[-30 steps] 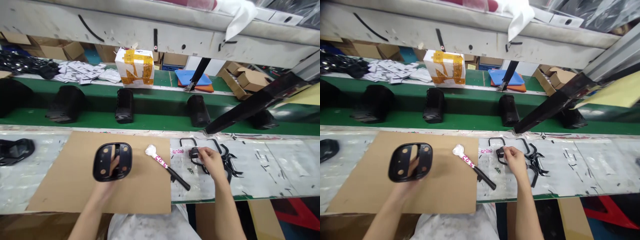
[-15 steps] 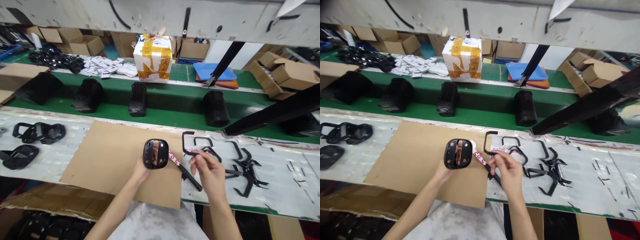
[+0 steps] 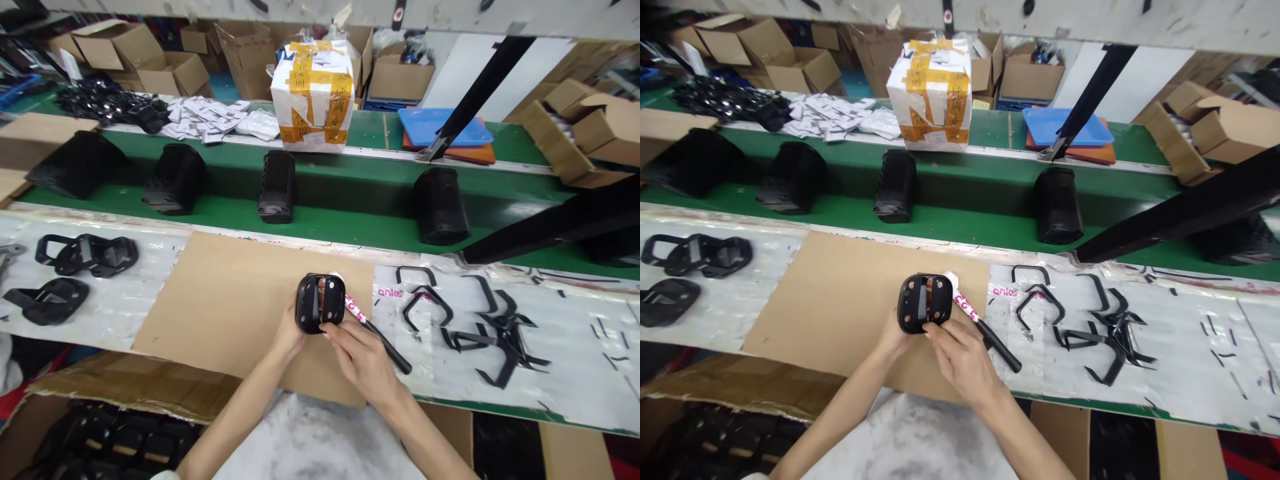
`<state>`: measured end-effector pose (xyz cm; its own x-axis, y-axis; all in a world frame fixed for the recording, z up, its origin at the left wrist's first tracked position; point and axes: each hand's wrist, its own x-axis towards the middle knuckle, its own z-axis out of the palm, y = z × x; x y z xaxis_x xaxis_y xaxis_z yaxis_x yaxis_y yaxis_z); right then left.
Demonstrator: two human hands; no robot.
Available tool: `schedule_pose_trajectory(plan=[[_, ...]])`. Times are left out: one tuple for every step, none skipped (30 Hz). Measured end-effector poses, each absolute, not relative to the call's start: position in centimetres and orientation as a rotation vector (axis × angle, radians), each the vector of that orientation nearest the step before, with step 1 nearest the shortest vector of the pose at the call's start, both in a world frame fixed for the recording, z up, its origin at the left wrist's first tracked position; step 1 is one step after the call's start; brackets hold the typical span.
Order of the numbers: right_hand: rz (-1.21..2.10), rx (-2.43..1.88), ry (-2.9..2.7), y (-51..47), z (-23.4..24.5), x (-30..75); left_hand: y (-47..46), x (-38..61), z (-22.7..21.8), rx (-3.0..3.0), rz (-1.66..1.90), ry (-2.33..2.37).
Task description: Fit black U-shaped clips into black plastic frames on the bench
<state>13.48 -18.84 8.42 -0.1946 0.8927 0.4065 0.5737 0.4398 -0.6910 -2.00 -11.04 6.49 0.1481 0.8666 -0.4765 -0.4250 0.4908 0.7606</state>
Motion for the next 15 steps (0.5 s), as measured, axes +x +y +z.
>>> schedule_pose_trajectory(plan=[[0.505, -1.255, -1.891, -18.84, 8.36, 13.59, -11.01, -1.99, 6.40, 0.478, 0.984, 1.034], [0.515, -1.268, -1.901, -18.85, 8.30, 13.70, -10.97, -2.03, 6.31, 0.434, 0.976, 1.018], [0.523, -1.270, -1.914, -18.86, 8.23, 13.81, -10.92, -2.12, 6.24, 0.386, 0.964, 1.001], [0.524, -1.265, -1.925, -18.87, 8.16, 13.90, -10.87, -2.25, 6.21, 0.342, 0.944, 0.981], [0.517, -1.250, -1.930, -18.89, 8.07, 13.98, -10.83, -2.40, 6.23, 0.308, 0.918, 0.953], [0.498, -1.225, -1.925, -18.92, 7.98, 14.01, -10.81, -2.54, 6.30, 0.284, 0.889, 0.920], [0.473, -1.199, -1.913, -18.95, 7.89, 14.00, -10.81, -2.66, 6.42, 0.265, 0.866, 0.886], [0.446, -1.176, -1.896, -18.98, 7.81, 13.95, -10.85, -2.74, 6.57, 0.251, 0.848, 0.855], [0.420, -1.155, -1.882, -19.01, 7.76, 13.86, -10.91, -2.77, 6.73, 0.242, 0.835, 0.832], [0.397, -1.137, -1.871, -19.03, 7.74, 13.75, -11.00, -2.75, 6.88, 0.241, 0.826, 0.817], [0.376, -1.122, -1.862, -19.05, 7.75, 13.65, -11.13, -2.69, 7.00, 0.246, 0.823, 0.813], [0.357, -1.113, -1.856, -19.06, 7.80, 13.54, -11.28, -2.59, 7.09, 0.257, 0.826, 0.821], [0.338, -1.105, -1.851, -19.08, 7.88, 13.46, -11.44, -2.46, 7.14, 0.271, 0.835, 0.839], [0.318, -1.096, -1.847, -19.11, 7.96, 13.39, -11.62, -2.32, 7.17, 0.285, 0.848, 0.865], [0.302, -1.092, -1.846, -19.14, 8.03, 13.35, -11.80, -2.19, 7.17, 0.298, 0.867, 0.896]])
